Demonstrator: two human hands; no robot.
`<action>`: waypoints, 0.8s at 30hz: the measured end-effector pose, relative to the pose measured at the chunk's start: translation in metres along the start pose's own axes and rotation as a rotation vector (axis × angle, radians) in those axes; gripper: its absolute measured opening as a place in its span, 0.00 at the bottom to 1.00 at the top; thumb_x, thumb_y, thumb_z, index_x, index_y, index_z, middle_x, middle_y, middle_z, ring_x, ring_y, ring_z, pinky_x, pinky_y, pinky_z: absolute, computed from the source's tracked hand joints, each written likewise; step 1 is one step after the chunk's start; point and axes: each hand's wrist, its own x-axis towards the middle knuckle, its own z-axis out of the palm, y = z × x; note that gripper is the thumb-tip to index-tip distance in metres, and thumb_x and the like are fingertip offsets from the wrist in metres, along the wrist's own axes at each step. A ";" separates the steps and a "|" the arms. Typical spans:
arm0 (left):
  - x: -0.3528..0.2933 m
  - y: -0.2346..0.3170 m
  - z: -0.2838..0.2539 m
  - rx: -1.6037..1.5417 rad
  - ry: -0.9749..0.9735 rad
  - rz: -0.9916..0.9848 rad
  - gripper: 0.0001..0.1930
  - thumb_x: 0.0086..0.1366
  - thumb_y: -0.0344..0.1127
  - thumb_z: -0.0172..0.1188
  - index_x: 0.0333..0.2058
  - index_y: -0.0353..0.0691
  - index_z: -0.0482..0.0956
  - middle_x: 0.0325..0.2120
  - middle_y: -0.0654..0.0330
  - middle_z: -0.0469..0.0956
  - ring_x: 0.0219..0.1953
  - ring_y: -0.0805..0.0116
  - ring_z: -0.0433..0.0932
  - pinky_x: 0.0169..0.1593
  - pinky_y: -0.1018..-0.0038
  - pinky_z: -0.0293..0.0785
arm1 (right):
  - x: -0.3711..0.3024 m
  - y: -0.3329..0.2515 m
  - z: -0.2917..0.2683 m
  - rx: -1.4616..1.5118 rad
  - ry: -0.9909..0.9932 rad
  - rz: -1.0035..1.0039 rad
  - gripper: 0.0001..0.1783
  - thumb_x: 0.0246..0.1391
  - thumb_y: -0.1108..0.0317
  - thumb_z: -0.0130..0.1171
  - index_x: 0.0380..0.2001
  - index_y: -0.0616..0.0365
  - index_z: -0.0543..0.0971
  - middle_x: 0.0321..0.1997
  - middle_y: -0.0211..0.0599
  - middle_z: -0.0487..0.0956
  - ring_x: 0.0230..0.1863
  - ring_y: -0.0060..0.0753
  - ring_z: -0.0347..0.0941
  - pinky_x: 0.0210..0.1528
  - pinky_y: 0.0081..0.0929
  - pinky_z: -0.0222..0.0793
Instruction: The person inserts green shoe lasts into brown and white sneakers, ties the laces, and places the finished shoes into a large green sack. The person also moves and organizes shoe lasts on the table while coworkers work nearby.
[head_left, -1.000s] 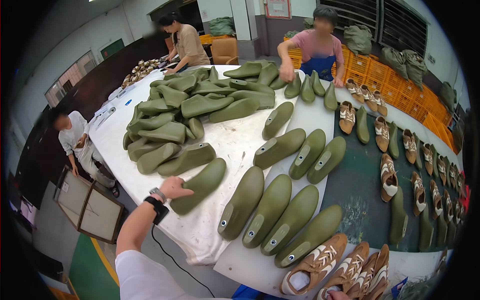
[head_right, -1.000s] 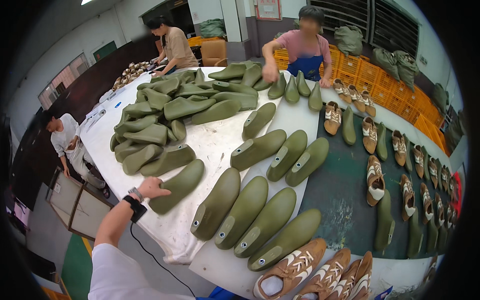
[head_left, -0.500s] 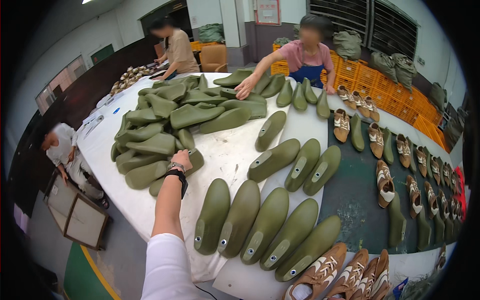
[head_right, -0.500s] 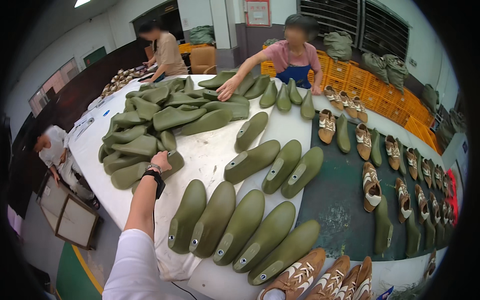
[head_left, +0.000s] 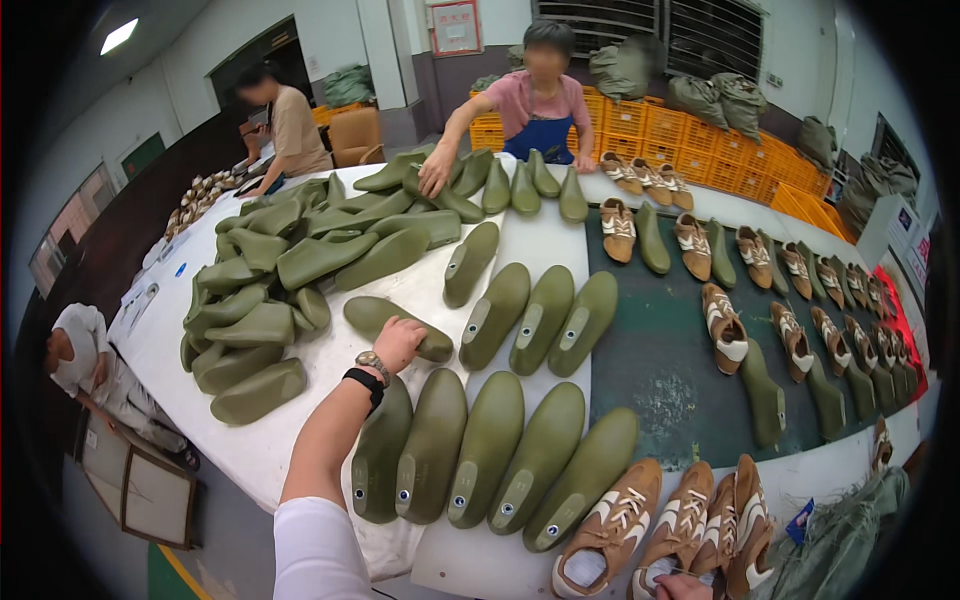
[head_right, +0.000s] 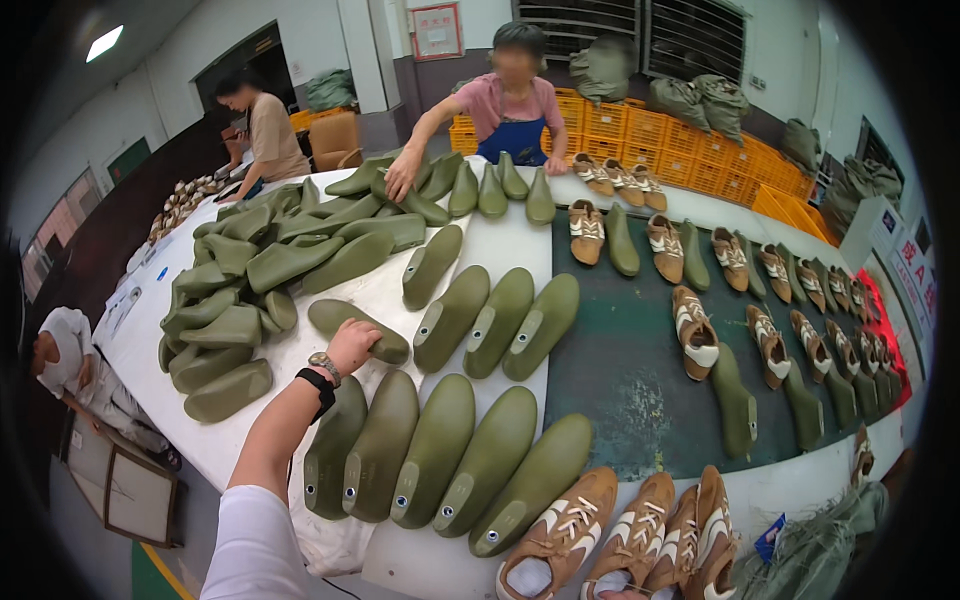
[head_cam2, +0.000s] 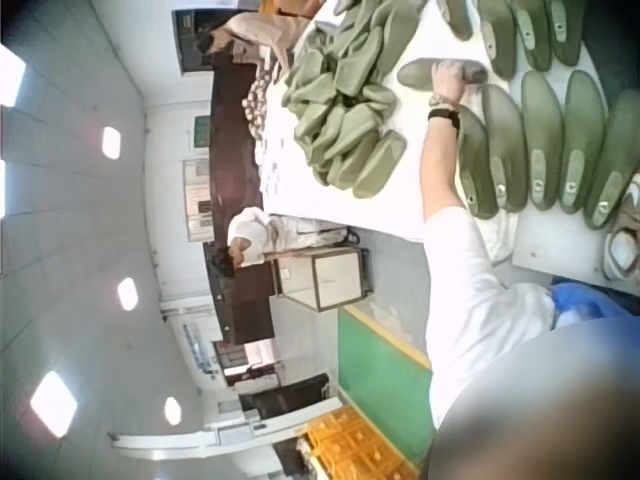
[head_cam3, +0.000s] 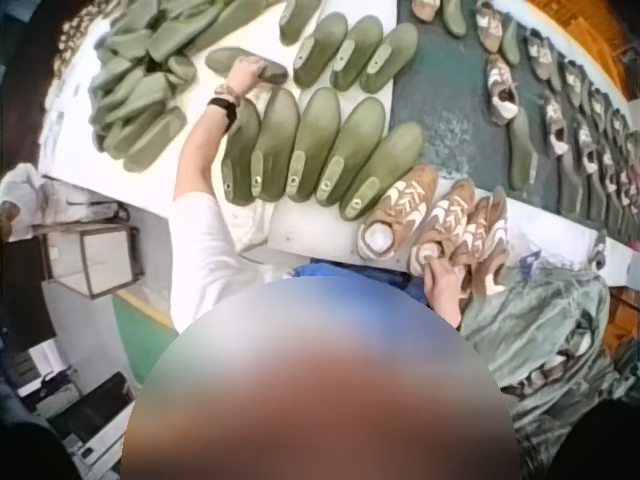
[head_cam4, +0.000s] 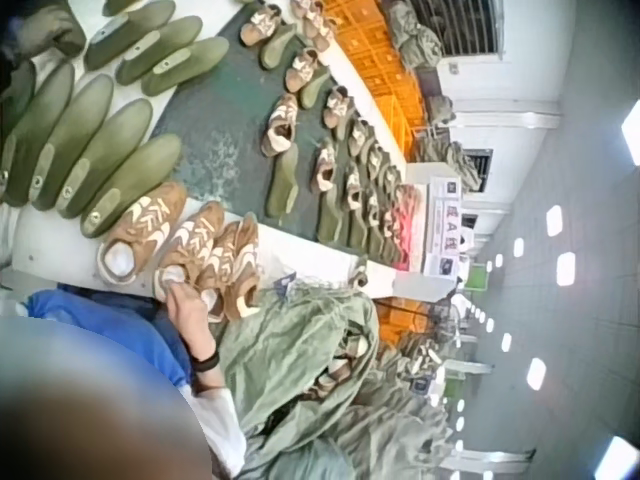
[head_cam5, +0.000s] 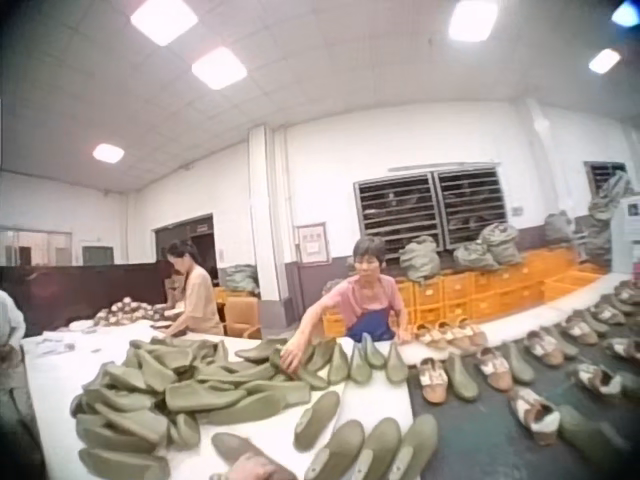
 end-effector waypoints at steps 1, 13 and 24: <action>-0.001 -0.003 -0.002 -0.016 -0.017 0.068 0.14 0.46 0.29 0.63 0.35 0.40 0.78 0.35 0.58 0.76 0.43 0.56 0.74 0.45 0.65 0.71 | -0.005 0.001 -0.003 -0.003 0.006 0.019 0.08 0.51 0.75 0.55 0.37 0.60 0.78 0.31 0.49 0.77 0.32 0.54 0.74 0.35 0.41 0.70; -0.064 0.140 -0.136 -0.365 -0.121 0.007 0.16 0.53 0.29 0.61 0.43 0.34 0.77 0.40 0.46 0.78 0.44 0.48 0.76 0.49 0.61 0.73 | -0.043 0.058 -0.011 -0.061 0.290 -0.106 0.07 0.47 0.70 0.60 0.33 0.53 0.79 0.27 0.36 0.77 0.27 0.42 0.76 0.27 0.35 0.72; -0.118 0.355 -0.109 -0.647 -0.106 -0.103 0.37 0.54 0.35 0.66 0.61 0.40 0.59 0.60 0.35 0.56 0.57 0.36 0.63 0.58 0.58 0.66 | -0.039 0.047 -0.050 0.024 0.308 -0.202 0.09 0.50 0.71 0.59 0.37 0.55 0.78 0.29 0.38 0.79 0.29 0.43 0.77 0.30 0.34 0.73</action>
